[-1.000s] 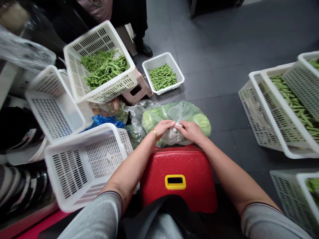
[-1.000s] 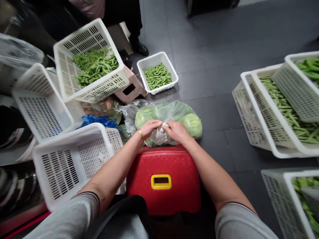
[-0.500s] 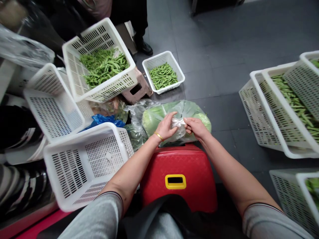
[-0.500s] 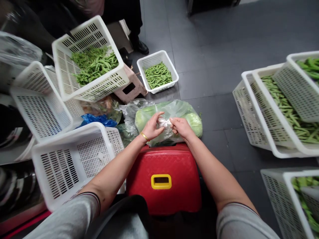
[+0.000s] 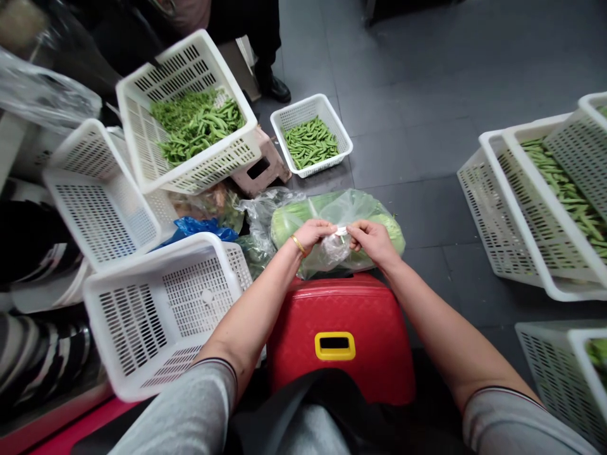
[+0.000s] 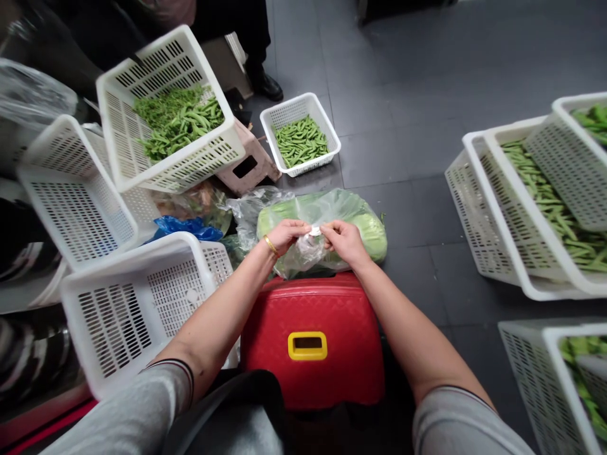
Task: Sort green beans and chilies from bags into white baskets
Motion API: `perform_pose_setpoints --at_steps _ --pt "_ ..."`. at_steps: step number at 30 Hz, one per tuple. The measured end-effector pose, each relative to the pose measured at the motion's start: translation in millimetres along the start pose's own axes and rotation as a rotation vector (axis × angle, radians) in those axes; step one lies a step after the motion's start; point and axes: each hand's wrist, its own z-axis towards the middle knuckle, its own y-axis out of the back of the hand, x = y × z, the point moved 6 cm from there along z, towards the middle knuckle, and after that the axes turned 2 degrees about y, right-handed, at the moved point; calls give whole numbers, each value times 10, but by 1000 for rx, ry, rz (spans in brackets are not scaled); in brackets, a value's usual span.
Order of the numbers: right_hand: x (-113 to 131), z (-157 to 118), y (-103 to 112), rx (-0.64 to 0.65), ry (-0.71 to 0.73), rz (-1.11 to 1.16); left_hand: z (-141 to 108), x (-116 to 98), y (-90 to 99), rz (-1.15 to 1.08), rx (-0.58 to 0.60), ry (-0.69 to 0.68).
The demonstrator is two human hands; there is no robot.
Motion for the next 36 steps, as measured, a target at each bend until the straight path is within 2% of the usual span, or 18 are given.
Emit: perform_pose_setpoints --at_steps 4,7,10,14,18,21,22,25,27,29,32,36 --pt "19 -49 -51 -7 13 -36 -10 75 75 -164 -99 -23" --pt "130 -118 -151 28 109 -247 -31 38 68 -197 -110 -101" --pt "236 -158 -206 -27 224 -456 -91 -3 72 -255 -120 -169" --pt "255 -172 -220 -11 304 -480 -190 8 78 -363 -53 -206" --pt "261 -211 -152 0 369 -463 -207 71 61 -363 -1 -224" --pt "269 -223 -130 77 400 -459 -181 92 57 -285 -43 -270" --pt "237 -205 -122 112 349 -433 -177 81 54 -242 -59 -299" --pt "63 -123 -96 177 64 -237 -194 23 18 -74 -69 -372" --pt "0 -86 -94 173 -25 -117 -225 -21 -11 72 -73 -404" --pt "13 -70 -98 167 16 -100 -274 -70 -21 226 -117 -453" --pt "105 -99 -73 144 181 -252 -349 -114 -44 418 -184 -528" --pt "220 -162 34 20 388 -452 -399 -102 -88 548 -218 -581"
